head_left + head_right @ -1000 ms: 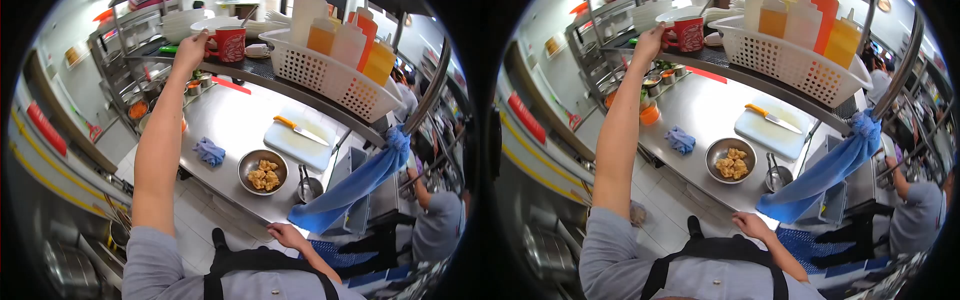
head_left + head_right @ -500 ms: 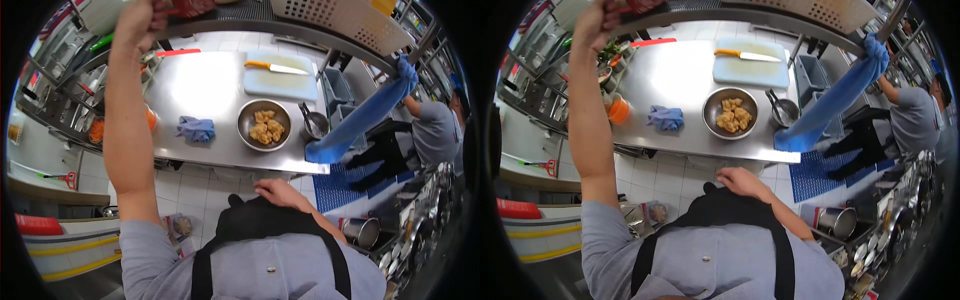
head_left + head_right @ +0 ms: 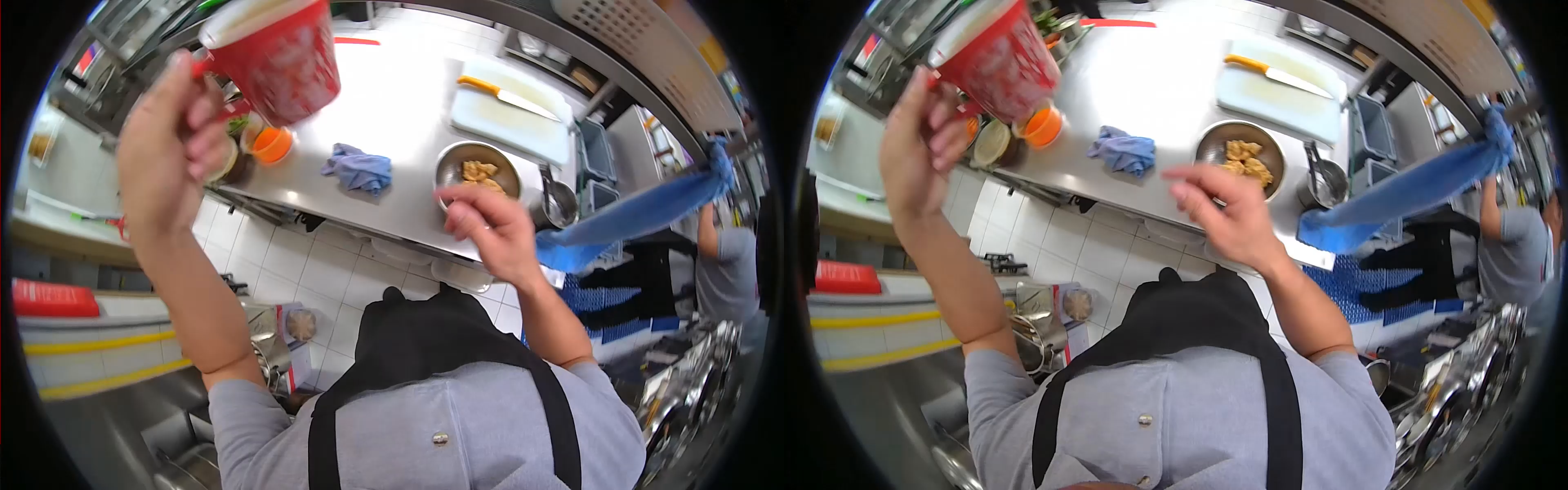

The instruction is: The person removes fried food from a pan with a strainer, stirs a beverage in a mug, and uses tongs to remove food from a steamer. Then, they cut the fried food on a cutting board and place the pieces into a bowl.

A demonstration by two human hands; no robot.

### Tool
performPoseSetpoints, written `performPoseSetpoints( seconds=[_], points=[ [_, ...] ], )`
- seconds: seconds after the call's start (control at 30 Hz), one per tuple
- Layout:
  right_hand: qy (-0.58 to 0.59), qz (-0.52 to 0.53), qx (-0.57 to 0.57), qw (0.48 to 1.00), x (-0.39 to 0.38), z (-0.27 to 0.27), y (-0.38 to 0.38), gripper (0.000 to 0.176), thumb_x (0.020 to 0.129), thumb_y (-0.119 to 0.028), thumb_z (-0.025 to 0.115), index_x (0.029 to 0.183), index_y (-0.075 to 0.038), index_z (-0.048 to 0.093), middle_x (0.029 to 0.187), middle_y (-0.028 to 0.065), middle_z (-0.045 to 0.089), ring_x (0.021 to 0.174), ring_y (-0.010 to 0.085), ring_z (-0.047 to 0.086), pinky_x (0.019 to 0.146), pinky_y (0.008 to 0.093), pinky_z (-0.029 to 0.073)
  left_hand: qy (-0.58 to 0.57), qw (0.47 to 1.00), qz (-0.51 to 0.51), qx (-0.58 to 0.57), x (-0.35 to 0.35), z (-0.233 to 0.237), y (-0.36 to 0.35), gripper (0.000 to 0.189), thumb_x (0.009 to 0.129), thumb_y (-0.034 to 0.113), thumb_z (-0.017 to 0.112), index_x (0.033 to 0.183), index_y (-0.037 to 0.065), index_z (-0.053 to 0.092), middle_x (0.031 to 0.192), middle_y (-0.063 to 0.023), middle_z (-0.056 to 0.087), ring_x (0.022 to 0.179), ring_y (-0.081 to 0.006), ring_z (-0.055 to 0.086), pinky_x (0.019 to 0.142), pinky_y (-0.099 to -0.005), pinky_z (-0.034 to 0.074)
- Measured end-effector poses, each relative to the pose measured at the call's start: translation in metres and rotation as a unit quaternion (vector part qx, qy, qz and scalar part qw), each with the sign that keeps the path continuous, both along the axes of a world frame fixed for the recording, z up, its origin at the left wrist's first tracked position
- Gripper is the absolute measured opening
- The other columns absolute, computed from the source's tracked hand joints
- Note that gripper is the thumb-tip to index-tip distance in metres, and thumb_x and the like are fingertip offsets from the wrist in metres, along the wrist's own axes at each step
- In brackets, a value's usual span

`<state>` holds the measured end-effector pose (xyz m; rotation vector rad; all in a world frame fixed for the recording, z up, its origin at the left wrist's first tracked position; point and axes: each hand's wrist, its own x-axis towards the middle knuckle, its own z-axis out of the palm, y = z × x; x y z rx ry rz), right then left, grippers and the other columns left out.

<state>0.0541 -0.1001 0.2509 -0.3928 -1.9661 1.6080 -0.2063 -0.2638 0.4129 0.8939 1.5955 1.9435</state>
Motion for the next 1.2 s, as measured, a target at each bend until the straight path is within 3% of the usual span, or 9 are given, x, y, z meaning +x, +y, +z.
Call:
performPoseSetpoints(
  seconds=[0.1,0.17,0.3,0.47,0.6,0.87,1.0,1.1,1.2],
  points=[
    [0.124,0.022,-0.025,0.992,-0.038,0.040,0.002,0.030,0.098,-0.013,0.065,0.126,-0.001,0.064,0.078,-0.0020,0.059,0.062,0.0022,0.049,0.055,0.0179,0.038,-0.071,0.997,0.036,-0.001,0.020,-0.043,-0.033,0.027,0.105,0.031,0.053,0.088,0.011,0.051,0.068,0.0042,0.042,0.050,-0.0033,0.037,0.040,-0.0189,0.027],
    [0.151,0.080,-0.049,0.984,-0.062,0.058,-0.003,0.038,0.098,-0.013,0.067,0.131,0.002,0.059,0.077,-0.0029,0.057,0.063,0.0017,0.048,0.056,0.0174,0.037,-0.097,0.995,0.022,-0.006,0.024,-0.078,-0.056,0.027,0.106,0.033,0.051,0.100,0.007,0.055,0.067,0.0031,0.041,0.050,-0.0041,0.036,0.040,-0.0192,0.028],
    [0.091,0.131,-0.090,0.983,-0.101,0.069,-0.036,0.044,0.095,-0.017,0.071,0.131,0.004,0.058,0.075,-0.0050,0.054,0.071,0.0017,0.050,0.063,0.0185,0.041,-0.092,0.994,0.047,-0.035,0.055,-0.122,-0.085,0.029,0.108,0.029,0.046,0.087,0.010,0.045,0.067,0.0037,0.039,0.051,-0.0037,0.035,0.044,-0.0189,0.029],
    [0.035,0.140,-0.106,0.984,-0.133,0.044,-0.055,0.023,0.099,-0.023,0.066,0.102,0.000,0.068,0.079,-0.0046,0.060,0.071,0.0018,0.050,0.062,0.0203,0.040,-0.038,0.990,0.110,-0.080,0.080,-0.162,-0.109,0.030,0.108,0.023,0.048,0.082,0.008,0.047,0.064,0.0057,0.041,0.057,-0.0012,0.035,0.050,-0.0211,0.031],
    [0.057,0.171,-0.061,0.982,-0.130,0.041,-0.064,0.018,0.102,-0.019,0.062,0.100,-0.001,0.066,0.080,-0.0042,0.061,0.069,0.0014,0.049,0.060,0.0193,0.041,-0.023,0.987,0.146,-0.065,0.091,-0.188,-0.120,0.031,0.107,0.021,0.049,0.079,0.007,0.047,0.064,0.0063,0.041,0.059,-0.0016,0.034,0.052,-0.0226,0.029],
    [0.178,0.151,-0.004,0.972,-0.129,0.051,-0.063,0.016,0.101,-0.015,0.063,0.100,0.001,0.066,0.089,0.0037,0.069,0.065,0.0044,0.052,0.058,0.0189,0.042,-0.057,0.984,0.161,-0.051,0.101,-0.207,-0.126,0.028,0.106,0.019,0.050,0.082,0.005,0.048,0.064,0.0066,0.039,0.060,-0.0017,0.032,0.052,-0.0226,0.028],
    [0.262,0.134,0.156,0.943,-0.131,0.050,-0.054,0.019,0.103,-0.014,0.058,0.099,0.003,0.064,0.093,0.0098,0.065,0.061,0.0045,0.051,0.051,0.0158,0.036,-0.046,0.984,0.166,-0.048,0.097,-0.205,-0.126,0.027,0.106,0.018,0.050,0.082,0.005,0.049,0.065,0.0065,0.039,0.061,-0.0017,0.032,0.053,-0.0228,0.029],
    [0.216,0.133,0.140,0.957,-0.125,0.053,-0.062,0.012,0.101,-0.005,0.057,0.093,0.003,0.061,0.090,0.0123,0.068,0.068,0.0065,0.054,0.061,0.0203,0.043,-0.040,0.984,0.167,-0.052,0.095,-0.203,-0.125,0.027,0.106,0.018,0.050,0.082,0.005,0.049,0.065,0.0065,0.039,0.061,-0.0018,0.033,0.053,-0.0230,0.029],
    [0.184,0.134,0.099,0.969,-0.126,0.041,-0.062,0.012,0.102,-0.008,0.059,0.097,0.003,0.062,0.089,0.0082,0.068,0.068,0.0048,0.054,0.062,0.0185,0.043,-0.038,0.982,0.174,-0.058,0.094,-0.205,-0.124,0.027,0.105,0.018,0.051,0.082,0.005,0.049,0.064,0.0062,0.039,0.060,-0.0021,0.033,0.053,-0.0234,0.029]
  ],
)
